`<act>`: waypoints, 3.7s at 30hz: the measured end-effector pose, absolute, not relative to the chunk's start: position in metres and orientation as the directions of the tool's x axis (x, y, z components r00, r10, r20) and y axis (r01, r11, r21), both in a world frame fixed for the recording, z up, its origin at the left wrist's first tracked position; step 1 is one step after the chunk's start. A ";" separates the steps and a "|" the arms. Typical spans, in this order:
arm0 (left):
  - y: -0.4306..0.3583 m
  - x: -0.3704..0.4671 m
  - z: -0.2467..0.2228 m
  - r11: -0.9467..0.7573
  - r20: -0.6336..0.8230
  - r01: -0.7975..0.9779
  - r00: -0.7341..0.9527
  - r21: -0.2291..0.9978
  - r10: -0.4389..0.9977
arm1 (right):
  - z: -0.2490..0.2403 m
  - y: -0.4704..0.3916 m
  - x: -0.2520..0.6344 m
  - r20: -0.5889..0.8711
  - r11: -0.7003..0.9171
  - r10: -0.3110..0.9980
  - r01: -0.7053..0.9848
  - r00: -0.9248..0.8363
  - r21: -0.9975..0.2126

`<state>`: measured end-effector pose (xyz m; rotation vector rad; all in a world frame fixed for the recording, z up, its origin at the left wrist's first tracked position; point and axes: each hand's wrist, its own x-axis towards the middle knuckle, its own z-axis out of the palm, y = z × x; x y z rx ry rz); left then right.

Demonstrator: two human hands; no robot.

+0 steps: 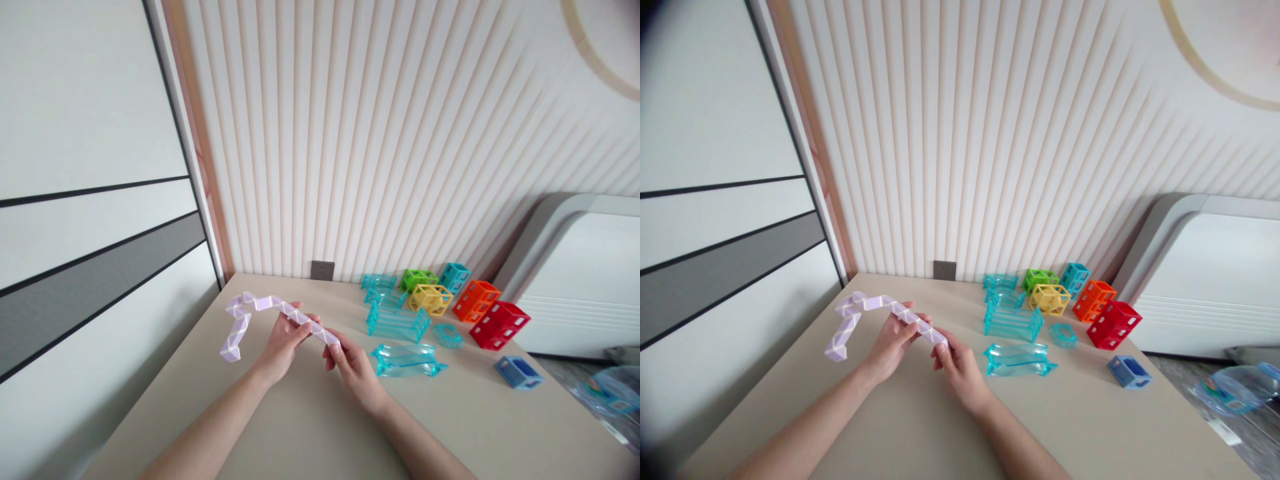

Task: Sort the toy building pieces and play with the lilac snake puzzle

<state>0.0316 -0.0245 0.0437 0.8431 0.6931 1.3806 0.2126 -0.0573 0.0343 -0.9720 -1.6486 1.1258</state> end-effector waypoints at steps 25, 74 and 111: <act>-0.020 0.030 0.036 0.005 0.045 -0.494 0.090 0.869 0.995 | 0.022 -0.056 0.202 0.158 0.169 0.985 0.191 -0.072 -0.967; -0.028 0.034 0.044 0.065 0.006 -0.426 0.163 0.902 0.987 | 0.030 -0.058 0.207 0.234 0.214 0.972 0.352 0.013 -0.911; -0.018 0.029 0.040 -0.034 0.059 -0.427 0.046 0.904 0.997 | 0.044 -0.072 0.202 -0.166 -0.261 0.785 -0.075 -0.597 -0.962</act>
